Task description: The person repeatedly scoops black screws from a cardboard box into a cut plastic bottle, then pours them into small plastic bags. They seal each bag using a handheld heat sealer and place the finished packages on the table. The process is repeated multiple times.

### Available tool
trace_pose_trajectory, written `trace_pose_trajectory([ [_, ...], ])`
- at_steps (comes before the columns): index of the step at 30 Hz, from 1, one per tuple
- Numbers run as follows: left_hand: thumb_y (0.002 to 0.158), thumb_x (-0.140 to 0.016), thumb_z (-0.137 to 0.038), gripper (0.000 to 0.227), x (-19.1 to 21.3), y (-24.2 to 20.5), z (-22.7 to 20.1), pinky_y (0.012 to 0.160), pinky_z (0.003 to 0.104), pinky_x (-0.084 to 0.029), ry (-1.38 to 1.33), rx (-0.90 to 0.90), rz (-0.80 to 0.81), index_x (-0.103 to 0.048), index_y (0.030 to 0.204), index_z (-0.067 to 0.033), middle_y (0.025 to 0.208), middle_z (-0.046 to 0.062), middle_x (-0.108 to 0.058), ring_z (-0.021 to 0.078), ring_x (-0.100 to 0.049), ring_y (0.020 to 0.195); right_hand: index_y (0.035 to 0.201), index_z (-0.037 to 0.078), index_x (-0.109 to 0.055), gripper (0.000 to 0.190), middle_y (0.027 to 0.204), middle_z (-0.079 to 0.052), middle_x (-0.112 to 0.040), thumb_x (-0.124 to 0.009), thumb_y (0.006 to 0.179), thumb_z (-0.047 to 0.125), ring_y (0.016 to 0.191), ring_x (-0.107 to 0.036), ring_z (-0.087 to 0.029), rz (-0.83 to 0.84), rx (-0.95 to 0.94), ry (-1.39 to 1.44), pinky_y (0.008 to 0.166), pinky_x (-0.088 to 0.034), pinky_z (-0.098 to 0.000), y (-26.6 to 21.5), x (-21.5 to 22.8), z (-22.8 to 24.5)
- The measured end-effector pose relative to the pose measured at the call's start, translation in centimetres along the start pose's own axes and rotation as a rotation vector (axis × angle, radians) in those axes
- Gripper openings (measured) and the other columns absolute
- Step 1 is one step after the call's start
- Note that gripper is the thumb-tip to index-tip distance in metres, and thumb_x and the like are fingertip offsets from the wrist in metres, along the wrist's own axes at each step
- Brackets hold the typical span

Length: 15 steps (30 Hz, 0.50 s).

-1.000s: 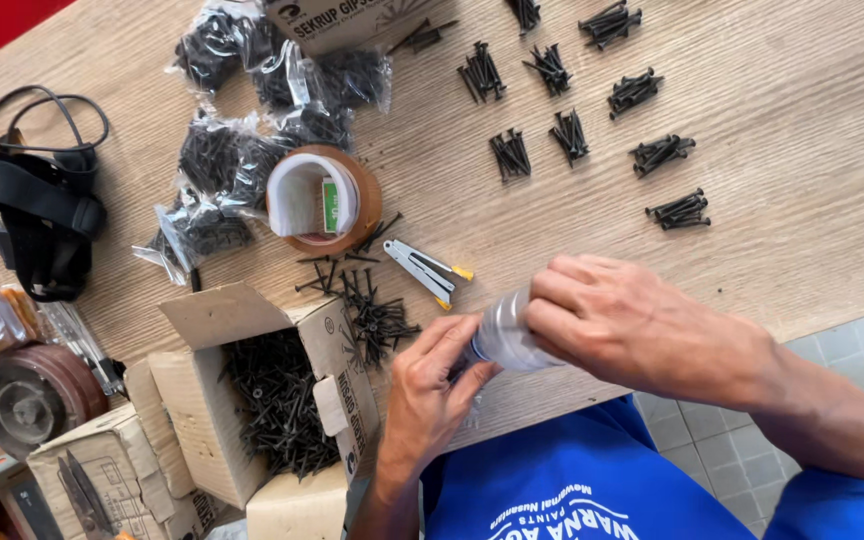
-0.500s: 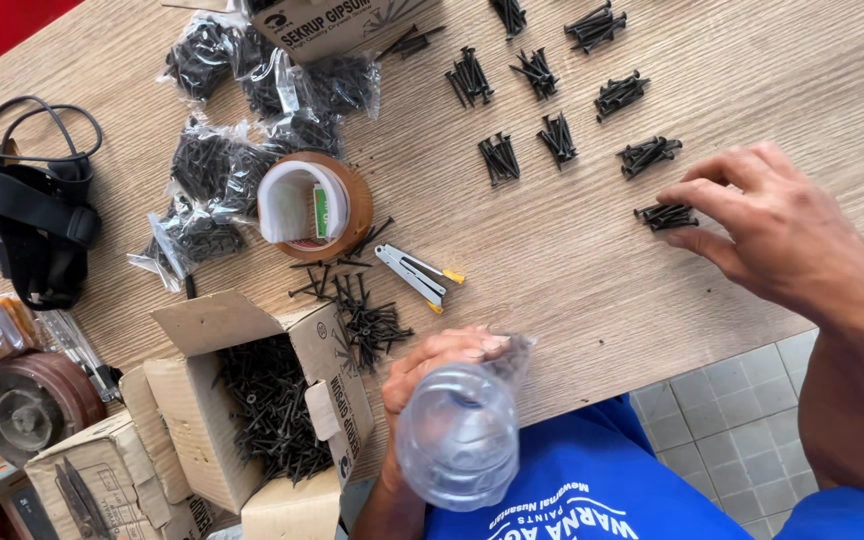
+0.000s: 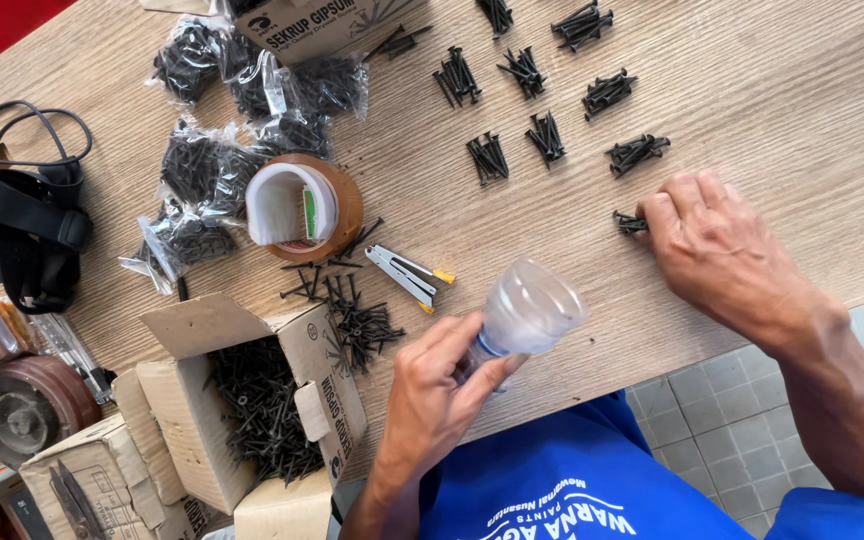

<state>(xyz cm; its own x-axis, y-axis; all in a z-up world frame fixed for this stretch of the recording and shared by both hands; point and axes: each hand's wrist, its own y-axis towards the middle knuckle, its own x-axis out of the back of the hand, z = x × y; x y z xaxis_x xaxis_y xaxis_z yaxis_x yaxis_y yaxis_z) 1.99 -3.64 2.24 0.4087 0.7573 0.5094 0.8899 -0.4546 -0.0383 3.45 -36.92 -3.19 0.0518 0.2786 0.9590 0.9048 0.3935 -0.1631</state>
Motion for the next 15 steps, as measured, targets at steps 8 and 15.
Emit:
trace_pose_trajectory([
  [8, 0.096, -0.076, -0.040, 0.038, -1.6, 1.2, 1.5, 0.067, 0.049, -0.056, 0.239, 0.188, 0.146, -0.070, 0.121, -0.0124, 0.097, 0.008, -0.070, 0.0308, -0.070, 0.082, 0.104, 0.007, -0.058, 0.009, 0.103, -0.013, -0.057, -0.049, 0.107, 0.007, 0.091, -0.058, -0.029, -0.068, 0.105, 0.163, 0.080, -0.054, -0.0407, 1.0, -1.7, 0.8],
  [15, 0.095, -0.075, -0.044, 0.045, -1.6, 1.6, 2.6, 0.069, 0.043, -0.054, 0.162, 0.135, 0.129, -0.071, 0.126, -0.0112, 0.091, 0.005, -0.065, 0.0255, -0.066, 0.079, 0.113, 0.010, -0.057, 0.018, 0.108, -0.007, -0.057, -0.056, 0.107, 0.026, 0.095, -0.056, -0.024, 0.130, 0.143, 0.749, 0.085, -0.051, -0.0411, 1.8, 0.6, 0.6],
])
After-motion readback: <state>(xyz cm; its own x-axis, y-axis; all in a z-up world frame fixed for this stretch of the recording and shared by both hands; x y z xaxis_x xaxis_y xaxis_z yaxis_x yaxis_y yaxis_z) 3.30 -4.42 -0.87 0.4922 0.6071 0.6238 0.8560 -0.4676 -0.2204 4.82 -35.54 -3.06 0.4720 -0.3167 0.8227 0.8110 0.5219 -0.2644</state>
